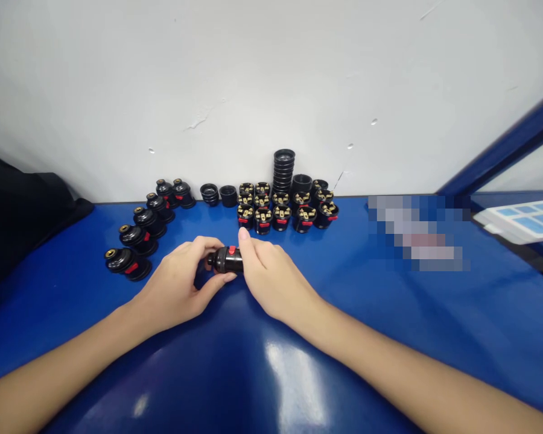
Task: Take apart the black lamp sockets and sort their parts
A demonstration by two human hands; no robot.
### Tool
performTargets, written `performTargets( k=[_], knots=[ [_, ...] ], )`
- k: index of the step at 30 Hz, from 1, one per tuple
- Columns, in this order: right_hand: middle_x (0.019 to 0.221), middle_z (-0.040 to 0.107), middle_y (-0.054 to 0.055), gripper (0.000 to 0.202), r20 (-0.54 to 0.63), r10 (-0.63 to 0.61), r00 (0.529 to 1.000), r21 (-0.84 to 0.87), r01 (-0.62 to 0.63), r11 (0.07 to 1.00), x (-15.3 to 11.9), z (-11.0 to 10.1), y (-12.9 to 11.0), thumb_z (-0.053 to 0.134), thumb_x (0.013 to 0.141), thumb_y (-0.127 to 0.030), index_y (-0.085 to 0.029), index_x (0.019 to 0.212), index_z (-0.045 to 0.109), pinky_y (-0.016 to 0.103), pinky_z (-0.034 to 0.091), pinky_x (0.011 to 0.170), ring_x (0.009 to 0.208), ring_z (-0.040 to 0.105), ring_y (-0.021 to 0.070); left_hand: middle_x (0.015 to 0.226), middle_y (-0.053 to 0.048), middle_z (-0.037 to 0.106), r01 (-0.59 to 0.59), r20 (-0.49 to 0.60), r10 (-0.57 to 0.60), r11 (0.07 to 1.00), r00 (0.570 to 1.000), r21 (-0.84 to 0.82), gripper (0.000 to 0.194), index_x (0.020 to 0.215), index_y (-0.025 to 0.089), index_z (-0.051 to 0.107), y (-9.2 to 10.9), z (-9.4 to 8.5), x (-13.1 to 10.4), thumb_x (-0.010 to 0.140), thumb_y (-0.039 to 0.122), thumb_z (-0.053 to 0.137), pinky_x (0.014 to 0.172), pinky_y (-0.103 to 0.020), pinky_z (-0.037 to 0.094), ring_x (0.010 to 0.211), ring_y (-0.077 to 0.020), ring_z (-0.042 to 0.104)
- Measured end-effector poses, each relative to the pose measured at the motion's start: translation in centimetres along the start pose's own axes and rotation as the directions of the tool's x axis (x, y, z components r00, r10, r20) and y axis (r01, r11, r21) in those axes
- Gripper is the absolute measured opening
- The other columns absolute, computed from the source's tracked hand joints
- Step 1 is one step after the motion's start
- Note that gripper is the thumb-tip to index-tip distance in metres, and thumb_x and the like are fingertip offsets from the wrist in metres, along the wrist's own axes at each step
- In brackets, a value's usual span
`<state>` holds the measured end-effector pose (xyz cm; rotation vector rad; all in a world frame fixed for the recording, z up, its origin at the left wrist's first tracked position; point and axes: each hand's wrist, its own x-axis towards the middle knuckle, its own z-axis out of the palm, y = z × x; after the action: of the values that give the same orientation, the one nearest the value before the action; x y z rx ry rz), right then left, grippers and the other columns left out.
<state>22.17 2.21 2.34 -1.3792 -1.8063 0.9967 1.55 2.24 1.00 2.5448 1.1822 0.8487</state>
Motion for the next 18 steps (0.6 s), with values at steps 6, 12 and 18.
performTargets(
  k=[6, 12, 18],
  knots=[
    [0.072, 0.071, 0.006, 0.061, -0.115, -0.012, 0.993, -0.046, 0.007, 0.999, -0.6, 1.1, 0.7, 0.027, 0.114, -0.055, -0.022, 0.078, 0.064, 0.036, 0.049, 0.066, 0.068, 0.068, 0.0233, 0.087, -0.002, 0.071, -0.110, 0.053, 0.109, 0.994, 0.993, 0.016, 0.029, 0.129, 0.019, 0.056, 0.2, -0.2, 0.0, 0.108, 0.040, 0.058, 0.083, -0.042, 0.050, 0.079, -0.0242, 0.066],
    [0.089, 0.081, 0.010, 0.056, -0.094, -0.208, 0.974, -0.292, 0.173, 0.941, -0.9, 1.0, 1.0, 0.021, 0.114, -0.038, -0.018, 0.103, 0.073, 0.040, 0.052, 0.074, 0.078, 0.077, 0.0269, 0.084, -0.004, 0.069, -0.098, 0.098, 0.096, 0.995, 0.991, 0.016, 0.026, 0.116, 0.017, 0.060, 0.4, -0.3, 0.2, 0.109, 0.039, 0.049, 0.084, -0.045, 0.047, 0.078, -0.0252, 0.061],
    [0.116, 0.077, 0.013, 0.039, -0.108, -0.420, 0.901, -0.299, 0.373, 0.878, -1.1, 1.0, 1.7, 0.026, 0.115, -0.031, -0.020, 0.127, 0.061, 0.042, 0.057, 0.090, 0.104, 0.075, 0.0270, 0.090, -0.005, 0.073, -0.025, 0.090, 0.030, 0.998, 0.996, -0.058, 0.023, 0.107, 0.021, 0.060, 0.7, -0.5, 0.2, 0.110, 0.040, 0.047, 0.084, -0.044, 0.047, 0.078, -0.0238, 0.065]
  ],
)
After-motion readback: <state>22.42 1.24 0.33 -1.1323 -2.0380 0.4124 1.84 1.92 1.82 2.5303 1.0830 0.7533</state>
